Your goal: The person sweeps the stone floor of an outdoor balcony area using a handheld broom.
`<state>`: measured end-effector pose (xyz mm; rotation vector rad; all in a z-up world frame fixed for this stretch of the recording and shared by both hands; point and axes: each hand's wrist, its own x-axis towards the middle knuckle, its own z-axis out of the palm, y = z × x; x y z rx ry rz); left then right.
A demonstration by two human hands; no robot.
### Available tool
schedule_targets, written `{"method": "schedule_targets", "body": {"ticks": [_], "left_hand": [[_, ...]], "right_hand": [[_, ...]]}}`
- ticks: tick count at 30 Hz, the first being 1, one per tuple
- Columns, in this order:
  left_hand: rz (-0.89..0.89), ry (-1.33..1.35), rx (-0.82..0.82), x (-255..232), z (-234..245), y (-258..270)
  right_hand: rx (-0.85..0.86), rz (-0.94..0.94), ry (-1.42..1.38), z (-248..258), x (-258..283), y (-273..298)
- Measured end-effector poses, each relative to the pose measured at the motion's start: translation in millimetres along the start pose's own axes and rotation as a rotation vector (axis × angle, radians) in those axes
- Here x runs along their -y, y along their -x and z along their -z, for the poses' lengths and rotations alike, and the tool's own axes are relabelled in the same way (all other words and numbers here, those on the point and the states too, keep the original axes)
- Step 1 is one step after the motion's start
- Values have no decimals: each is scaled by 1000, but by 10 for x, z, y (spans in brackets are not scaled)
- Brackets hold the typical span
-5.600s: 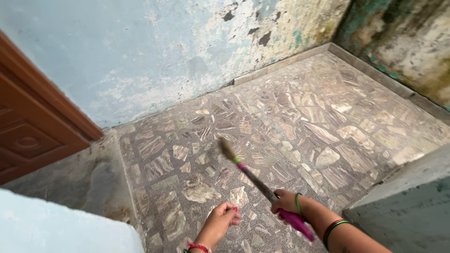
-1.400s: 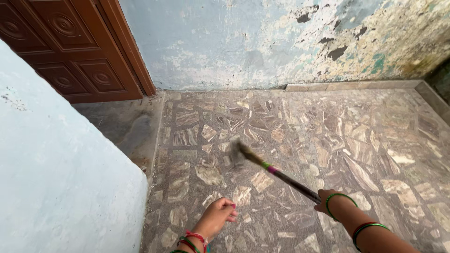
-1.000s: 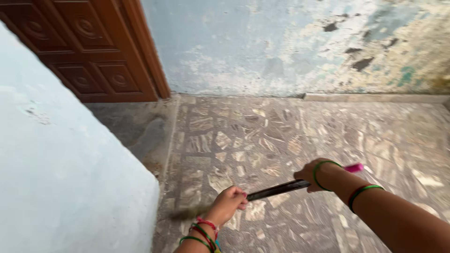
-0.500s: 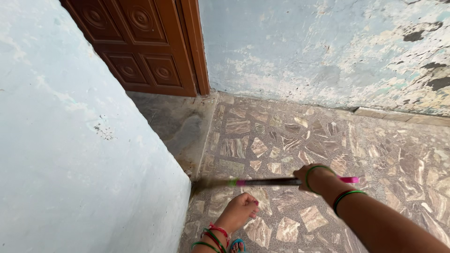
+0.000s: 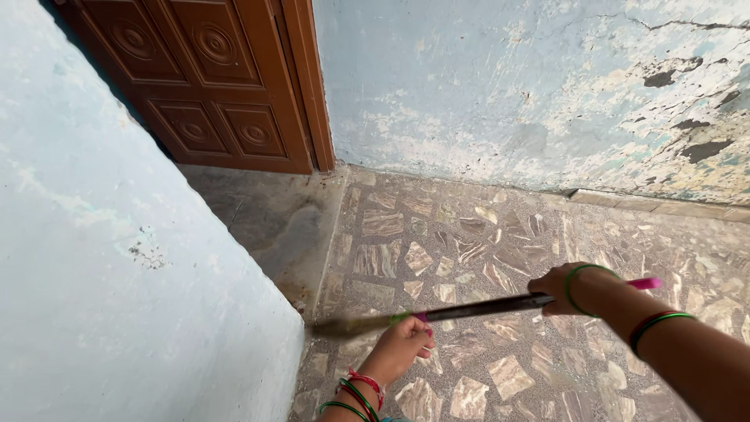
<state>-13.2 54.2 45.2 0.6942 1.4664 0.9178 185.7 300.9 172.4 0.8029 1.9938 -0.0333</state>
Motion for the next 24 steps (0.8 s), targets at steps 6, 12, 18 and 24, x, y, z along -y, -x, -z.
{"method": "schedule_targets", "body": {"ticks": [6,12,18,24], "left_hand": [[-3,58,-61,64,64,35],[25,1,-95,107,190,69],[54,12,-121,147,264,47],[15,19,-92,108,281,35]], "right_hand": [[34,-1,-47,-188,423,-450],[17,-56,-254,-537,669,-893],[26,-29,-403,-692,886,-767],[80,32,-486,-729,1131,-740]]}}
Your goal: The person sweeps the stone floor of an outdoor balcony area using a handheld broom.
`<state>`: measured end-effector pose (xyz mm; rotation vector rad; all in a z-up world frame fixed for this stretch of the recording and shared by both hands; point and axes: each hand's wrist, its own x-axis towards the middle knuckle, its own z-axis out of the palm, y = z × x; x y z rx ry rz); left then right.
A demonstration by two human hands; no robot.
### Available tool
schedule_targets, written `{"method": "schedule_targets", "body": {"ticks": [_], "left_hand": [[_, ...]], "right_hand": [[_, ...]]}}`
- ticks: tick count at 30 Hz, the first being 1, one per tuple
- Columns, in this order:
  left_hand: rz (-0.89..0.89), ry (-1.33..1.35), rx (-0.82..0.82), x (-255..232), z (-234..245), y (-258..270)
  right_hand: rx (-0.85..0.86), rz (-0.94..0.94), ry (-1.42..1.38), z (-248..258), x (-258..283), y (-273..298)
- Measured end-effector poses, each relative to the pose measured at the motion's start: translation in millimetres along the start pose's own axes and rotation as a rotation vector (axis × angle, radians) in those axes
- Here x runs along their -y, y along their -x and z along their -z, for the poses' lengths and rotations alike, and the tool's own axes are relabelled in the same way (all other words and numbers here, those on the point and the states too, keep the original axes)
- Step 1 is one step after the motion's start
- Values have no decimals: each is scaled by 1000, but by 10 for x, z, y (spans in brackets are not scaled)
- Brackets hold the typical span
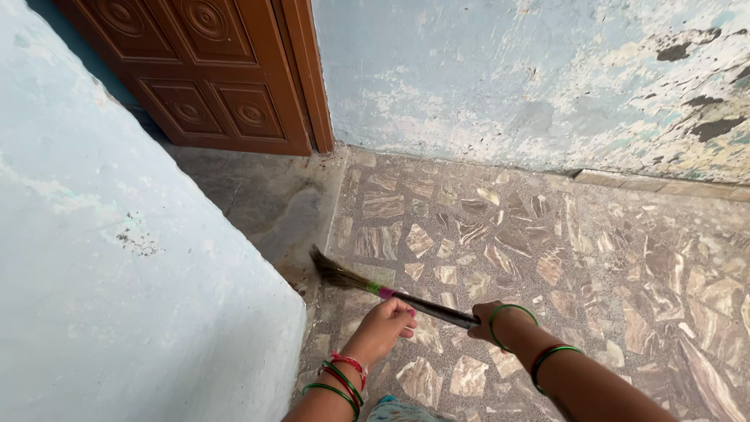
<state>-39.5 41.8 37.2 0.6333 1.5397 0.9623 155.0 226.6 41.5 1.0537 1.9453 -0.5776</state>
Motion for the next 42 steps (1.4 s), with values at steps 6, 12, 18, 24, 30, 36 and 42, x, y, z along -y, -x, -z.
{"method": "schedule_targets", "body": {"ticks": [6,12,18,24,30,36,42], "left_hand": [[48,-57,-7,172,150,-86],[-20,-8,80,172,-128,-380],[-45,-95,161,-220,-402,-456],[-48,-196,207,-232,-504,-495],[-13,-180,196,-135,-423,-546],[-39,-113,186,-160,-376,-528],[5,-255,177,-187,-434,-462]], "right_hand": [[29,-148,-339,-261,-396,-145],[-35,-357,-575,-317,-962,85],[-98,-377,-444,-344,-1230,415],[-37,-265,-368,-664,-1112,447],[86,-148,-263,-697,-995,558],[70,-337,-543,-814,-1331,479],[-115,-423,-487,-807,-1662,179]]}}
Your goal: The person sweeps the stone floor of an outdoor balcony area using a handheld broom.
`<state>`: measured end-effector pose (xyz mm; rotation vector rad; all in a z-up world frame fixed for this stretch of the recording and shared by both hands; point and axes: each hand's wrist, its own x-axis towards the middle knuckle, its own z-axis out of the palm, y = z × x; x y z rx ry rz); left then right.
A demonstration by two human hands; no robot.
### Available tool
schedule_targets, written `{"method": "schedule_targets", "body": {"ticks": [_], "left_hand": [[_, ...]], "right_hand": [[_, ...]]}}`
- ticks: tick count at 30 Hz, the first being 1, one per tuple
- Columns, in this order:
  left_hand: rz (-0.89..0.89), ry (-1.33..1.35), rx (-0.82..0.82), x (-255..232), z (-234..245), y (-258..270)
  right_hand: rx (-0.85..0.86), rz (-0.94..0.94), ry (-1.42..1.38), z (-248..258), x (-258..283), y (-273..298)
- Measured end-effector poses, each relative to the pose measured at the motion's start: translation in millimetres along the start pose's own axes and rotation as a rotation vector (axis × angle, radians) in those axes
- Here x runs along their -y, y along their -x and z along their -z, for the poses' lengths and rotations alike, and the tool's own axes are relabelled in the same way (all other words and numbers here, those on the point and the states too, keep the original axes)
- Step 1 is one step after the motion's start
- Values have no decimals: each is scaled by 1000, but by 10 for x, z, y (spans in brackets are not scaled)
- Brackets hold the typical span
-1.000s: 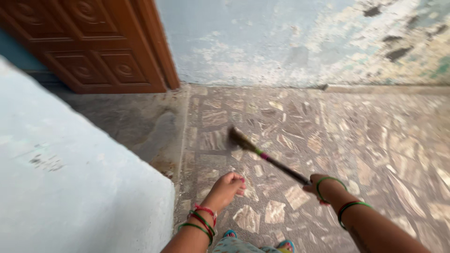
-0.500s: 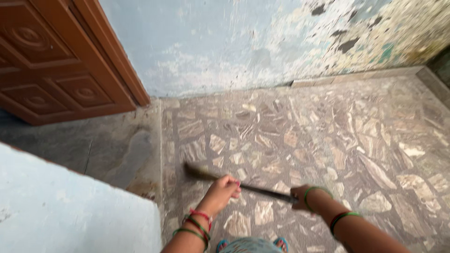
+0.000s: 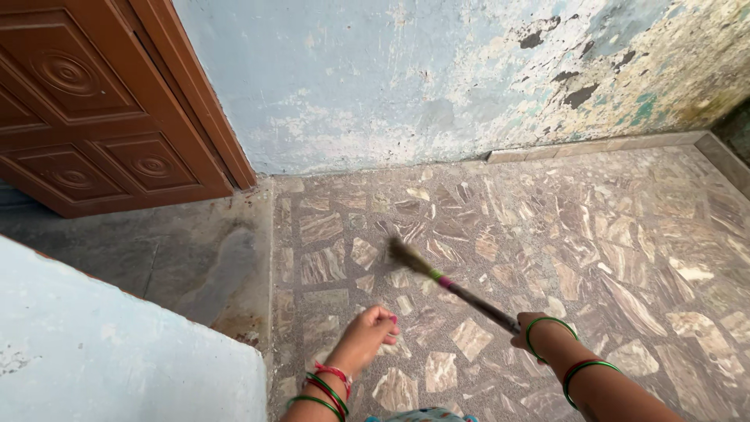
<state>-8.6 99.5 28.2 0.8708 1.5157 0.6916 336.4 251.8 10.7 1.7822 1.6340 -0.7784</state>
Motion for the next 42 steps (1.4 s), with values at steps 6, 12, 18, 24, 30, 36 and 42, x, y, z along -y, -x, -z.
{"method": "schedule_targets", "body": {"ticks": [6,12,18,24,30,36,42], "left_hand": [[-25,129,38,121,-91,-76],[-16,75,53,-22,-159,-128],[-38,148,61,5,-126,-175],[-86,166,43,221,-70,-180],[-8,154,39,287,-42,-199],[-29,121,14,241,11,-174],[-10,188,-17,175,75,-134]], "right_hand": [[75,19,26,141,-83,120],[169,122,146,117,81,579],[149,165,241,30,-228,427],[93,-59,101,36,-869,-74],[-86,-41,372,18,-594,-524],[-93,89,432,373,-66,130],[7,298,687,1130,622,610]]}}
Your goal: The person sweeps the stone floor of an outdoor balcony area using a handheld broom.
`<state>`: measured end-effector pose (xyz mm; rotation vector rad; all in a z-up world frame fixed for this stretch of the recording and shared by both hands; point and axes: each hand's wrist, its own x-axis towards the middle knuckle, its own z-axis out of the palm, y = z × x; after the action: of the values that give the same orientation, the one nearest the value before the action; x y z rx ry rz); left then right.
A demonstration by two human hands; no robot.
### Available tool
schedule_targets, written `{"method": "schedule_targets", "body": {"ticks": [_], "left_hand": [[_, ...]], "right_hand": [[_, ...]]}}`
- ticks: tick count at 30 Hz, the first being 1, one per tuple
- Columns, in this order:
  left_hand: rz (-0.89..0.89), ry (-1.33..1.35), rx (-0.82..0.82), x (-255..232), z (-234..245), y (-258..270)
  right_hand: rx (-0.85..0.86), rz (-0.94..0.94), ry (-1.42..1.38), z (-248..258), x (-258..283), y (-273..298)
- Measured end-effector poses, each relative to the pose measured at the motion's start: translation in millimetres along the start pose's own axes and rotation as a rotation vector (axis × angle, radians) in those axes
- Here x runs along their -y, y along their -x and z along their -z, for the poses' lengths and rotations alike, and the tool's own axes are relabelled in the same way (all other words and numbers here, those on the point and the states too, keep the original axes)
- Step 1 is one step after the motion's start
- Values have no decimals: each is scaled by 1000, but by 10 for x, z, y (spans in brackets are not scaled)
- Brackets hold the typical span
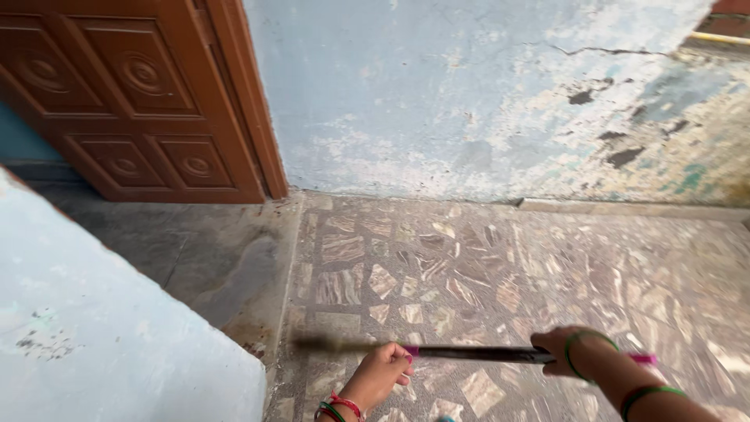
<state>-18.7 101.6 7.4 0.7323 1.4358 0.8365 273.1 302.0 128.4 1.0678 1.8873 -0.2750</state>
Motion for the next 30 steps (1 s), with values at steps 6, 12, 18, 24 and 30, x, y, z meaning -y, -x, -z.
{"method": "schedule_targets", "body": {"ticks": [6,12,18,24,30], "left_hand": [[-13,166,-89,108,99,-129],[-47,260,-191,56,208,-261],[36,243,-270,-280,265,-392],[62,156,-387,-836,144,-538],[44,300,-405,-1188,1,-805]], "right_hand": [[-10,215,407,804,384,-209],[-44,228,506,1295,475,-723],[-83,160,304,1446,368,-1683],[-92,100,143,1594,146,-2519],[-73,157,186,1817,-319,-2385]]}}
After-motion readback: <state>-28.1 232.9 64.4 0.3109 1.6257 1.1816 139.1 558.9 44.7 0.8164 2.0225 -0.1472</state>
